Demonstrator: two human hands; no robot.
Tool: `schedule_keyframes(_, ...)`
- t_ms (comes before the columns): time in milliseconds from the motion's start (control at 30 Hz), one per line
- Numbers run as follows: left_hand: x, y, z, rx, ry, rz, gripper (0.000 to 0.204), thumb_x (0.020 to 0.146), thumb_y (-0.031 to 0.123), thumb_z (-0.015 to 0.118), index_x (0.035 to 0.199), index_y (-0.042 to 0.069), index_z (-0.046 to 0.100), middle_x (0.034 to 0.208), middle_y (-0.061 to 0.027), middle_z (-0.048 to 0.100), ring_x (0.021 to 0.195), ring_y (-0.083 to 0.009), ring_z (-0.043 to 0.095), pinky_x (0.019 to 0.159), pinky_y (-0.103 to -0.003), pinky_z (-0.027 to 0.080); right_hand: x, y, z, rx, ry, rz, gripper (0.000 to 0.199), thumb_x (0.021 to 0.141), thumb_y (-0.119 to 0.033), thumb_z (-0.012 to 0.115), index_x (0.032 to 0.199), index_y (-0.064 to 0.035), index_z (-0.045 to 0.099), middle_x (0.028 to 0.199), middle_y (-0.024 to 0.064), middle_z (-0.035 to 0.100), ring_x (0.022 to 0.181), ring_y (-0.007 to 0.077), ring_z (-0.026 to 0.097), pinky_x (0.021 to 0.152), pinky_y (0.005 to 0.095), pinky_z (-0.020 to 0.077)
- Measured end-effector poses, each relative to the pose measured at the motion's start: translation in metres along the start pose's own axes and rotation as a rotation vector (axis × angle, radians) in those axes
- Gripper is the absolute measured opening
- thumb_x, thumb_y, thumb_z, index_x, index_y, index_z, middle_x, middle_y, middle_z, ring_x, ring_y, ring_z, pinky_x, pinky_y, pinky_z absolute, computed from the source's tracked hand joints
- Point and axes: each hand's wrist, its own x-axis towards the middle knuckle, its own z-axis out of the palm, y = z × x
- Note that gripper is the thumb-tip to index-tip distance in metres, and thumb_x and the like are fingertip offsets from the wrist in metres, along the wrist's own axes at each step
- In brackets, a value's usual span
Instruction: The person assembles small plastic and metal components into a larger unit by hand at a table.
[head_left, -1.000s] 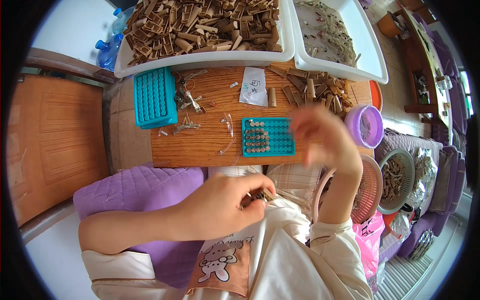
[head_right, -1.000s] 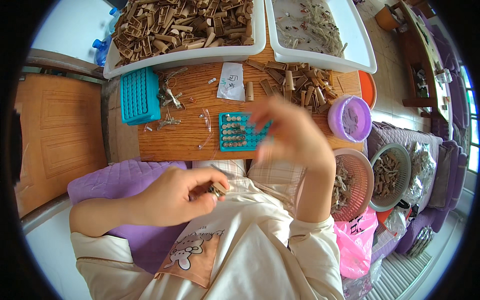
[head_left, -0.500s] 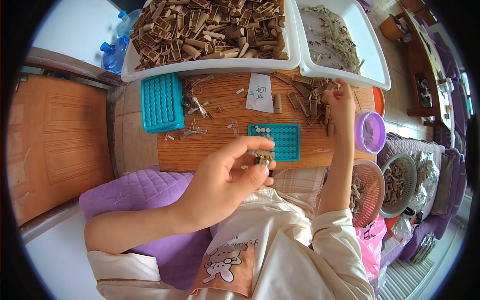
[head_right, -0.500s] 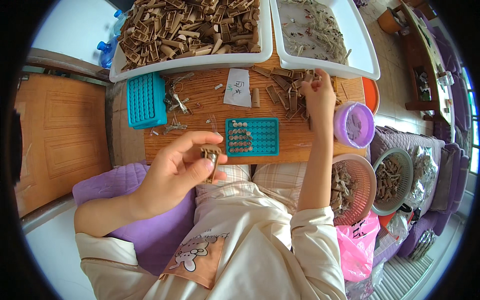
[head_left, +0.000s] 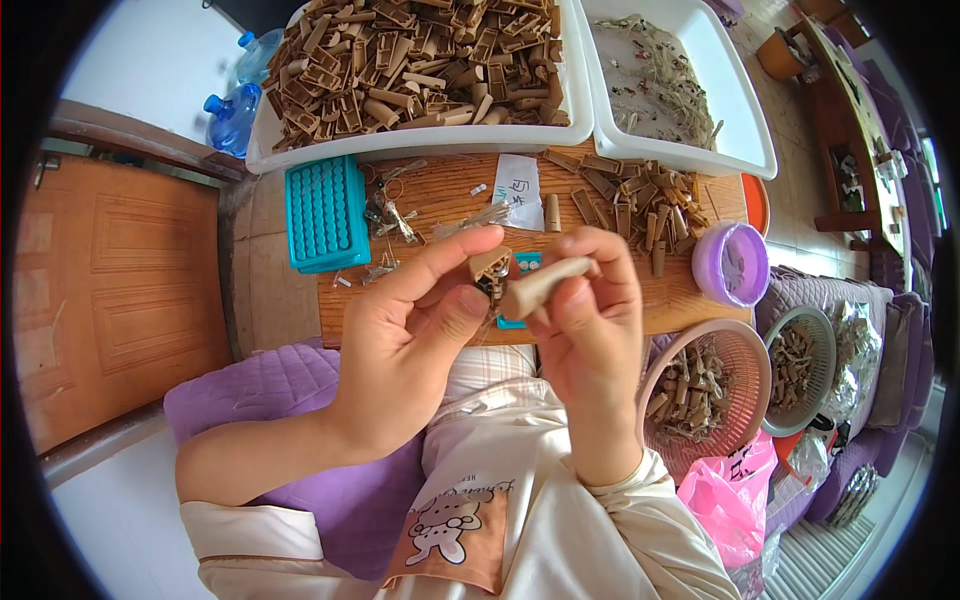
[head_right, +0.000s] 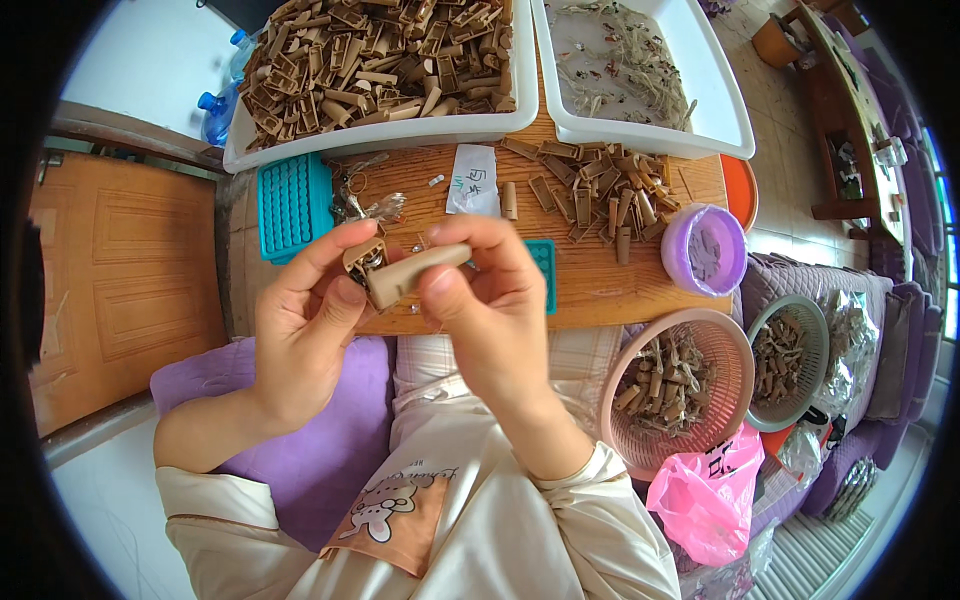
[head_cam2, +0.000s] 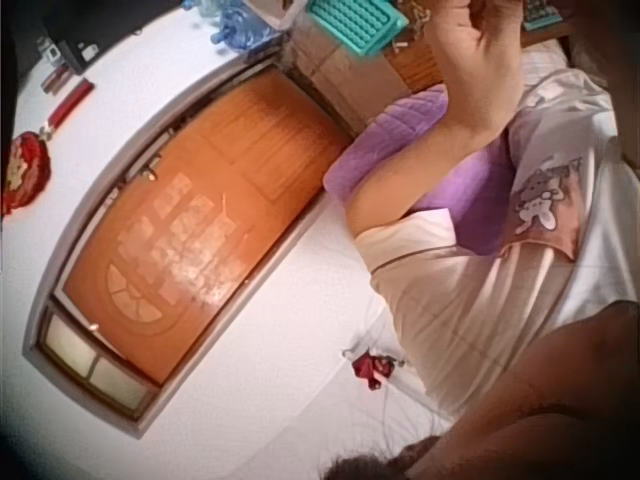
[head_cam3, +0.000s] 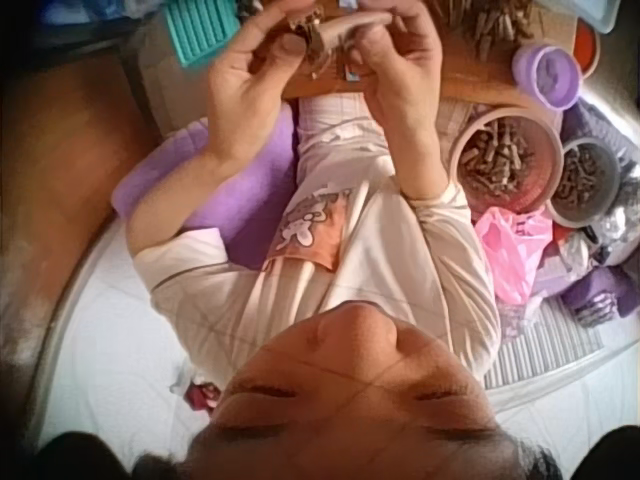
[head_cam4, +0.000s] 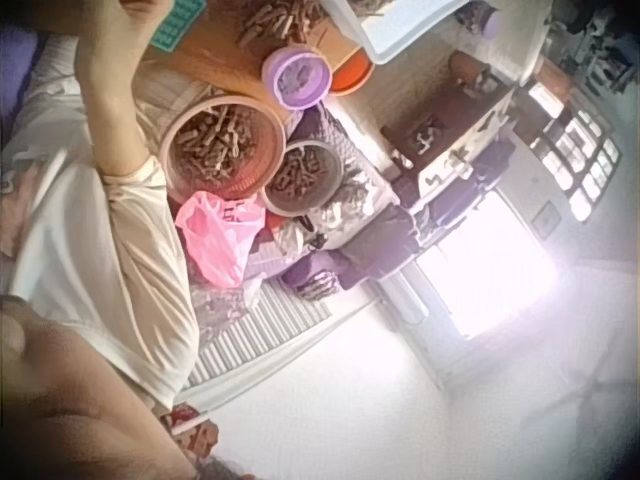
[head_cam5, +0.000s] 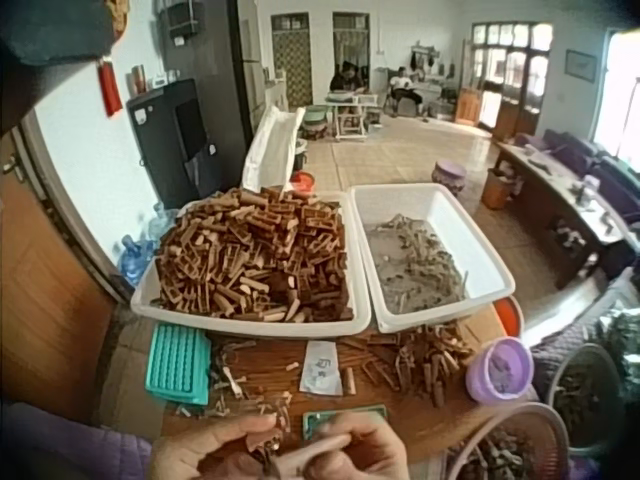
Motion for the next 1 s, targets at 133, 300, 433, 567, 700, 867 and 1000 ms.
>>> schedule_keyframes(133,-0.001,0.002,0.006,-0.142,0.035,0.101,0.033,0.084,0.009,0.05,0.115,0.001,0.043,0.099,-0.008,0.055,0.09,-0.0107,0.052,0.077,-0.022,0.043,-0.005,0.006,0.008,-0.015,0.042,0.013,0.029,0.075,-0.014,0.064,0.098,-0.003,0.05,0.083,0.0021,0.055,0.074,0.0076,0.053,0.053,0.017,0.0406)
schedule_keyframes(300,-0.002,0.002,0.006,-0.164,-0.038,0.117,0.035,0.084,0.009,0.049,0.117,0.001,0.038,0.104,-0.0111,0.052,0.097,-0.0147,0.051,0.085,-0.028,0.042,-0.016,0.012,-0.004,-0.009,0.047,0.025,0.029,0.075,-0.011,0.063,0.1,-0.0029,0.051,0.09,0.0039,0.054,0.077,0.0096,0.054,0.057,0.0207,0.0447)
schedule_keyframes(433,-0.002,0.001,0.006,-0.196,-0.029,0.126,0.035,0.084,0.009,0.05,0.117,0.0,0.039,0.105,-0.0112,0.052,0.097,-0.0148,0.05,0.086,-0.028,0.041,-0.018,0.006,-0.012,-0.141,-0.018,0.028,0.03,0.073,-0.004,0.064,0.099,0.0,0.052,0.09,0.0039,0.053,0.076,0.0103,0.055,0.055,0.0224,0.0464)
schedule_keyframes(567,-0.004,0.001,0.007,-0.233,-0.048,0.094,0.036,0.084,0.01,0.051,0.117,-0.001,0.04,0.105,-0.0105,0.053,0.098,-0.015,0.05,0.087,-0.028,0.04,-0.019,0.008,-0.017,-0.985,-0.059,-0.463,0.028,0.067,0.002,0.065,0.094,-0.0002,0.058,0.086,0.0076,0.053,0.073,0.0151,0.055,0.053,0.0247,0.0449)
schedule_keyframes(700,-0.003,-0.001,0.006,-0.136,-0.049,0.13,0.037,0.083,0.009,0.052,0.117,-0.001,0.041,0.106,-0.0099,0.052,0.1,-0.0144,0.049,0.087,-0.027,0.041,-0.021,0.009,-0.016,-0.772,0.034,-0.4,0.028,0.068,0.0,0.065,0.095,-0.0006,0.059,0.084,0.0077,0.054,0.07,0.0135,0.052,0.06,0.0238,0.0432)
schedule_keyframes(867,-0.006,0.002,0.01,-0.144,-0.069,0.119,0.035,0.082,0.003,0.052,0.115,-0.001,0.043,0.107,-0.0097,0.052,0.1,-0.0144,0.05,0.087,-0.026,0.041,-0.025,0.016,-0.006,-0.64,0.063,-0.353,0.024,0.071,-0.002,0.064,0.094,0.002,0.057,0.084,0.007,0.054,0.068,0.0115,0.05,0.06,0.0219,0.0417)
schedule_keyframes(1000,-0.006,0.001,0.009,-0.147,-0.07,0.086,0.035,0.08,0.0,0.052,0.114,-0.002,0.044,0.107,-0.0095,0.052,0.1,-0.0149,0.05,0.086,-0.026,0.042,-0.029,0.023,-0.002,-0.606,0.078,-0.335,0.021,0.072,-0.002,0.063,0.091,0.0026,0.056,0.082,0.0068,0.054,0.068,0.0109,0.05,0.059,0.021,0.0421)
